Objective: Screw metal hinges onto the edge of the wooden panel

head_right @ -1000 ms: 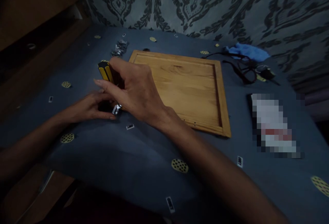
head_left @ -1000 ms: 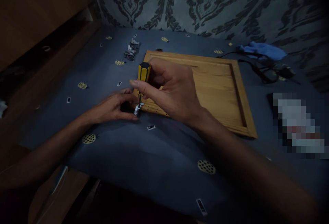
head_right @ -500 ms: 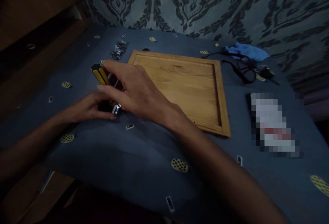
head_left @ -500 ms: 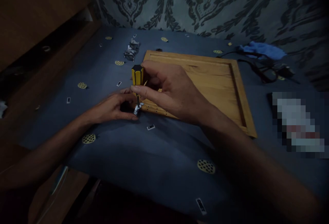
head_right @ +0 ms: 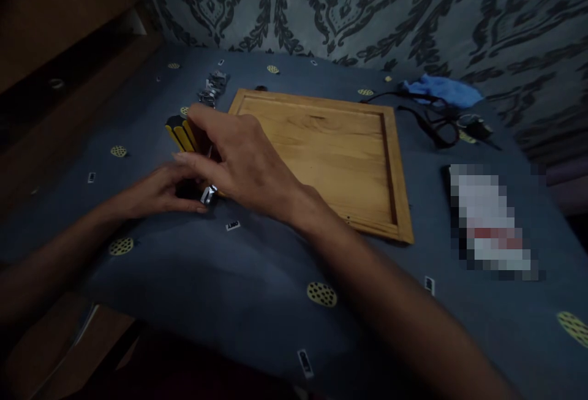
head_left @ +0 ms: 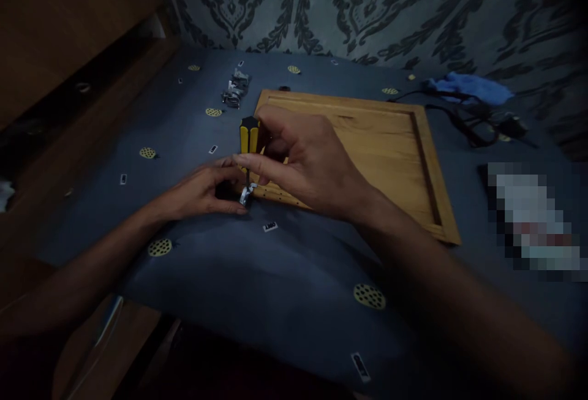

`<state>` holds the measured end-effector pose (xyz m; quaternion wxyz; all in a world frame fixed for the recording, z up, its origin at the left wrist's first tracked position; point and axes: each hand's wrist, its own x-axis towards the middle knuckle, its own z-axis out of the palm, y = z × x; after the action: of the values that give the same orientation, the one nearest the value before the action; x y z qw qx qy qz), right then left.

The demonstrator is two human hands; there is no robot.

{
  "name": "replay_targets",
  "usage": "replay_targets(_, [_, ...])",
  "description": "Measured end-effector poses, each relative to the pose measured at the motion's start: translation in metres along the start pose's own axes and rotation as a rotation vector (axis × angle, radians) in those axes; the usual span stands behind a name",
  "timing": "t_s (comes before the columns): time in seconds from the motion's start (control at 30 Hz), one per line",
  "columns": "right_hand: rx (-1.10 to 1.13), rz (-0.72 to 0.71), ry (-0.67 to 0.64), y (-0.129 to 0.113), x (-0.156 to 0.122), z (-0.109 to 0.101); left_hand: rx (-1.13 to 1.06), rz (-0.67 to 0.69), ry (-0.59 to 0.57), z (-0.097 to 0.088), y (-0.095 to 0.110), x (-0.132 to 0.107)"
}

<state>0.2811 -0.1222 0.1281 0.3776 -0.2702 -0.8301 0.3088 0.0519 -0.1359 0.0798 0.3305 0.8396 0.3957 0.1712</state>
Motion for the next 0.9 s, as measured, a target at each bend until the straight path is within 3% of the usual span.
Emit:
replay_targets(0.23, [-0.089, -0.111, 0.047, 0.003, 0.000, 0.002, 0.003, -0.013, 0.005, 0.000, 0.000, 0.000])
replay_targets(0.57, [-0.132, -0.018, 0.123, 0.004, -0.001, 0.007, 0.001, -0.007, 0.004, 0.000, 0.000, 0.000])
replay_targets(0.73, [-0.091, -0.084, 0.143, 0.002, -0.002, 0.009, 0.010, -0.020, -0.011, 0.000, 0.002, 0.000])
replay_targets(0.9, [-0.130, -0.063, 0.135, 0.003, -0.005, 0.013, 0.022, -0.033, -0.009, 0.000, 0.002, -0.001])
